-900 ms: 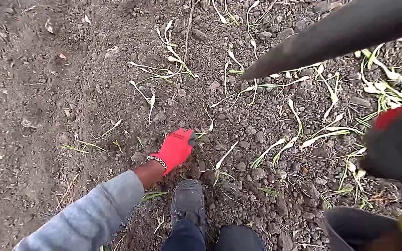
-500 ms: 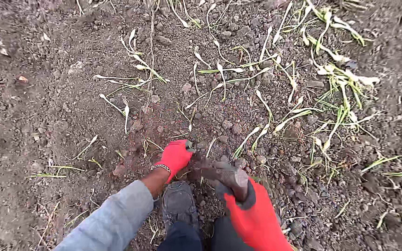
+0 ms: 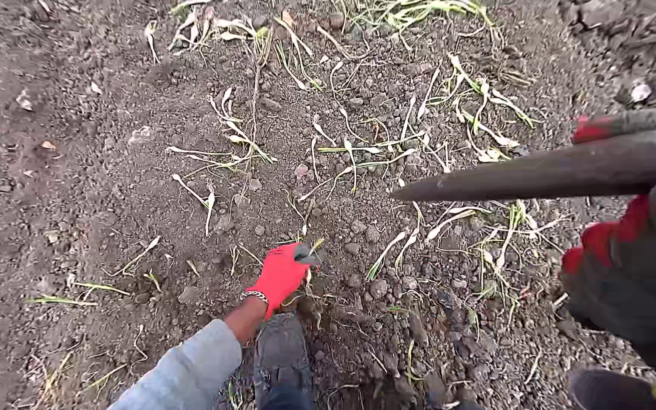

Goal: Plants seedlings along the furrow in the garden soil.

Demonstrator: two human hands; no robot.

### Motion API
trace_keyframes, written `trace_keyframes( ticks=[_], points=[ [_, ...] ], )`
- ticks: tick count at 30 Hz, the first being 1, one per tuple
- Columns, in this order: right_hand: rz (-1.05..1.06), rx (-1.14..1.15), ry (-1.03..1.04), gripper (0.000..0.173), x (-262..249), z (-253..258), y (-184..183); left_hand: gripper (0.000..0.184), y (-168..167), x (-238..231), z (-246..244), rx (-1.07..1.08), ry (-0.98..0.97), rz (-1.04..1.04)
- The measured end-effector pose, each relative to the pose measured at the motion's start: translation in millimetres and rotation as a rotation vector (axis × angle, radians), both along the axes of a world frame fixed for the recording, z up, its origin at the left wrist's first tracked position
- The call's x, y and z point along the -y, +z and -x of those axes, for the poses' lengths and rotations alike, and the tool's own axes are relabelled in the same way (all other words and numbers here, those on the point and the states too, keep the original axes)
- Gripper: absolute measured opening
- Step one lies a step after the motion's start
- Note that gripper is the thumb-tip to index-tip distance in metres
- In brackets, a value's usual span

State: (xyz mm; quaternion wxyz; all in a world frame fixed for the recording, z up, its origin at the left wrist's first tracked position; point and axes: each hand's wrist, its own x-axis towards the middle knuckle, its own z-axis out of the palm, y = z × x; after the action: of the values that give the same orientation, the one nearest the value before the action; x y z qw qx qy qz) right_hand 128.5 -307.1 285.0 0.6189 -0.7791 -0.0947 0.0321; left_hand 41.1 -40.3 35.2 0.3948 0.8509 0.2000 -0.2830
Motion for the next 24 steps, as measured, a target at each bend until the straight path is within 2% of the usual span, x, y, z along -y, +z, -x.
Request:
trace_keyframes(
  ticks=[2,3,5,6,7,8,10,12,14,15,17,18,19,21,23,24],
  points=[
    [0.178,-0.015,-0.002,0.019,-16,-14,-34,0.015,25,-15,-14,0.113,0.222,0.038],
    [0.309,-0.099,0.022,0.019,-33,-14,-72,0.014,39,-19,-29,0.218,0.29,0.002],
    [0.486,-0.326,0.105,0.026,-56,7,-191,0.016,55,-14,-61,0.405,0.332,-0.08],
    [0.54,-0.434,0.145,0.029,-59,26,-239,0.016,52,-2,-68,0.439,0.314,-0.107],
    [0.572,-0.525,0.181,0.031,-57,34,-262,0.016,40,14,-74,0.426,0.256,-0.127],
    [0.567,-0.573,0.185,0.031,-48,38,-261,0.019,20,34,-71,0.352,0.155,-0.135],
    [0.472,-0.557,0.106,0.026,-14,48,-226,0.024,-23,68,-39,0.09,-0.111,-0.169],
    [0.355,-0.475,0.022,0.025,24,56,-189,0.03,-36,76,-16,0.033,-0.214,-0.17],
    [0.335,-0.479,0.033,0.027,47,72,-183,0.035,-18,58,-11,0.108,-0.076,-0.203],
    [0.358,-0.531,0.059,0.028,48,73,-198,0.037,-14,42,-24,0.127,-0.015,-0.282],
    [0.473,-0.707,0.195,0.031,40,66,-229,0.047,-23,17,-52,0.009,0.024,-0.448],
    [0.53,-0.758,0.261,0.032,34,58,-230,0.05,-32,15,-58,-0.061,0.011,-0.49],
    [0.564,-0.753,0.302,0.032,29,42,-218,0.051,-37,18,-62,-0.089,-0.01,-0.494],
    [0.523,-0.6,0.288,0.026,32,1,-173,0.046,-45,24,-69,-0.112,-0.014,-0.46],
    [0.292,-0.479,0.249,0.022,52,-32,-113,0.041,-39,25,-56,-0.149,0.02,-0.412],
    [0.123,-0.394,0.247,0.022,63,-56,-94,0.037,-32,20,-59,-0.107,0.08,-0.377]
  ],
)
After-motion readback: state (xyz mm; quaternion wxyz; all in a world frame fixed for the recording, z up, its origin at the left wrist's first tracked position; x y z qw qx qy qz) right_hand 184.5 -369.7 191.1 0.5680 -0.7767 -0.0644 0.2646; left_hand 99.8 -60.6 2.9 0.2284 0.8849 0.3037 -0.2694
